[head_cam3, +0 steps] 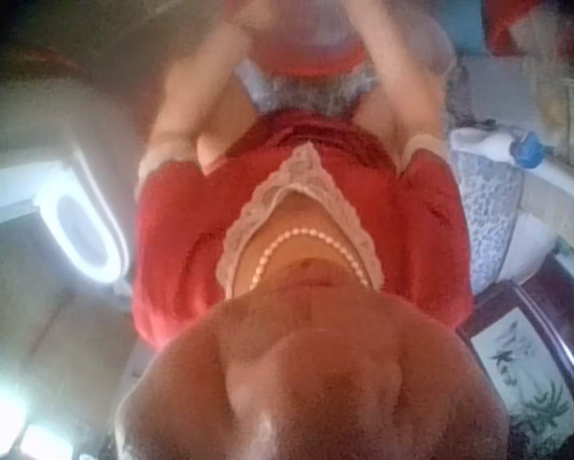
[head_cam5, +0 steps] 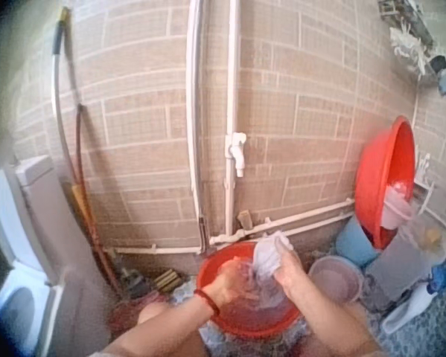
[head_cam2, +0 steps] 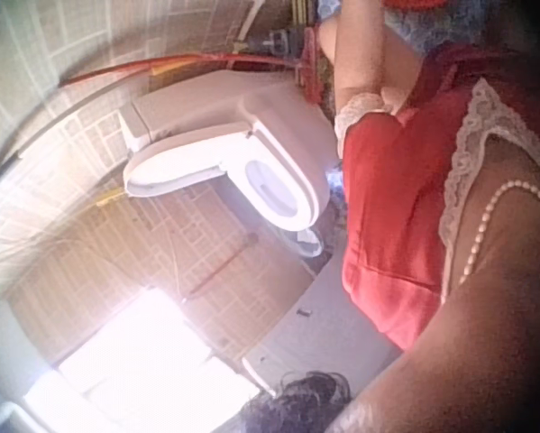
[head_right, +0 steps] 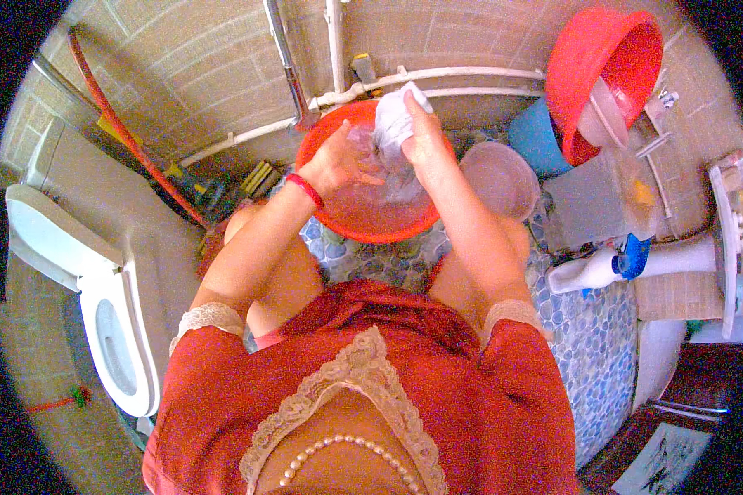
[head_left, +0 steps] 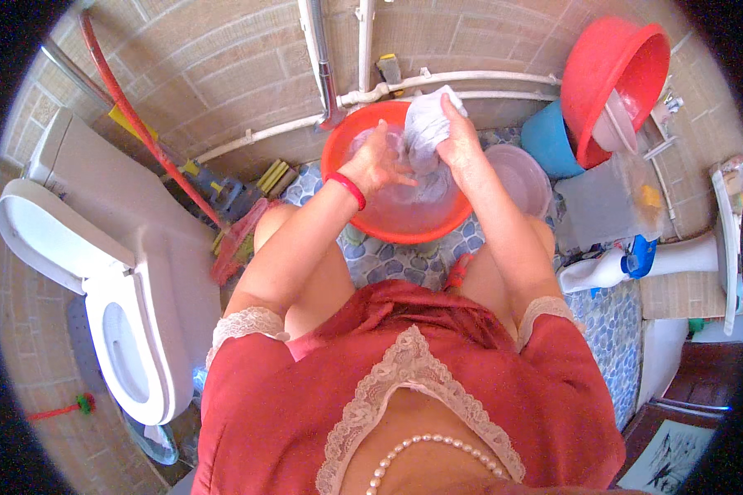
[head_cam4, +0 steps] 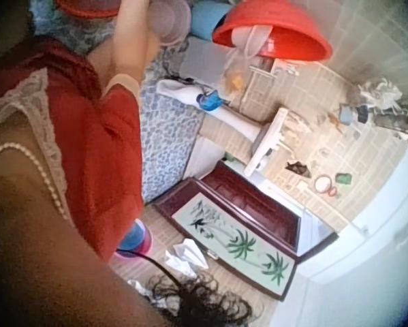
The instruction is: The person washes a cloth in a red basin, scrubs a wall, and then wipes the side of a toilet.
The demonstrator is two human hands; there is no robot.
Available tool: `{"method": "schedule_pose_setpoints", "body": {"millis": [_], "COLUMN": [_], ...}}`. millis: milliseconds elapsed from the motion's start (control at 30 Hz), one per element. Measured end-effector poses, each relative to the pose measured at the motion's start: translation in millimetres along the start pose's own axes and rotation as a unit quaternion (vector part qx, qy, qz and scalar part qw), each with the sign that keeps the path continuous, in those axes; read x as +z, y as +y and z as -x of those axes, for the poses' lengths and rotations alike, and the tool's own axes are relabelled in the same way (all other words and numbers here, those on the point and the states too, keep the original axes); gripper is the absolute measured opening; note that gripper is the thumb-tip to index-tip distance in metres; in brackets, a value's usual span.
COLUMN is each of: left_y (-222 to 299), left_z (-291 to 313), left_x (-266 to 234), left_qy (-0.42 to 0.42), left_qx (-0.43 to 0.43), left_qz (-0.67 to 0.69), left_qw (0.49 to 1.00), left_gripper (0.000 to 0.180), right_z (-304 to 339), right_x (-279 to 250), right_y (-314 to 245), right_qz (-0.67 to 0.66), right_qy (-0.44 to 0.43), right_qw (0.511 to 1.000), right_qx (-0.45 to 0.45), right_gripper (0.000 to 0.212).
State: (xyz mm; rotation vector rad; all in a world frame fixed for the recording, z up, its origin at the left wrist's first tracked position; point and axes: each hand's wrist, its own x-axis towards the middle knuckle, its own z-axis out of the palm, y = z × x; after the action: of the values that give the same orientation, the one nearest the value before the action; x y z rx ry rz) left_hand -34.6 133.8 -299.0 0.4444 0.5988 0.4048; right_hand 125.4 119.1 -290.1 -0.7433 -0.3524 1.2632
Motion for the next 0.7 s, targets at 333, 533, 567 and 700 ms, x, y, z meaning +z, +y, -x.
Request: {"method": "schedule_pose_setpoints", "body": {"millis": [333, 533, 567, 700], "left_y": [-14, -40, -46, -34], "left_z": [-47, -113, -66, -85], "left_x": [-30, -109, -8, -44], "left_qy": [-0.205, -0.097, 0.035, 0.063], "left_qx": [0.114, 0.229, 0.162, 0.191], "left_qz": [0.176, 0.176, 0.041, 0.059], "left_qw": [0.956, 0.953, 0.985, 0.978], "left_gripper": [0.045, 0.018, 0.024, 0.026], "right_z": [83, 57, 28, -1], "right_x": [45, 43, 2, 1], "right_y": [58, 72, 54, 59], "right_qz": [0.337, 0.606, 0.541, 0.379], "right_qy": [-0.087, -0.017, 0.093, 0.148], "right_qw": [0.913, 0.709, 0.774, 0.883], "right_qx": [-0.215, -0.362, -0.316, -0.235], "right_gripper": [0.024, 0.016, 0.018, 0.013]}}
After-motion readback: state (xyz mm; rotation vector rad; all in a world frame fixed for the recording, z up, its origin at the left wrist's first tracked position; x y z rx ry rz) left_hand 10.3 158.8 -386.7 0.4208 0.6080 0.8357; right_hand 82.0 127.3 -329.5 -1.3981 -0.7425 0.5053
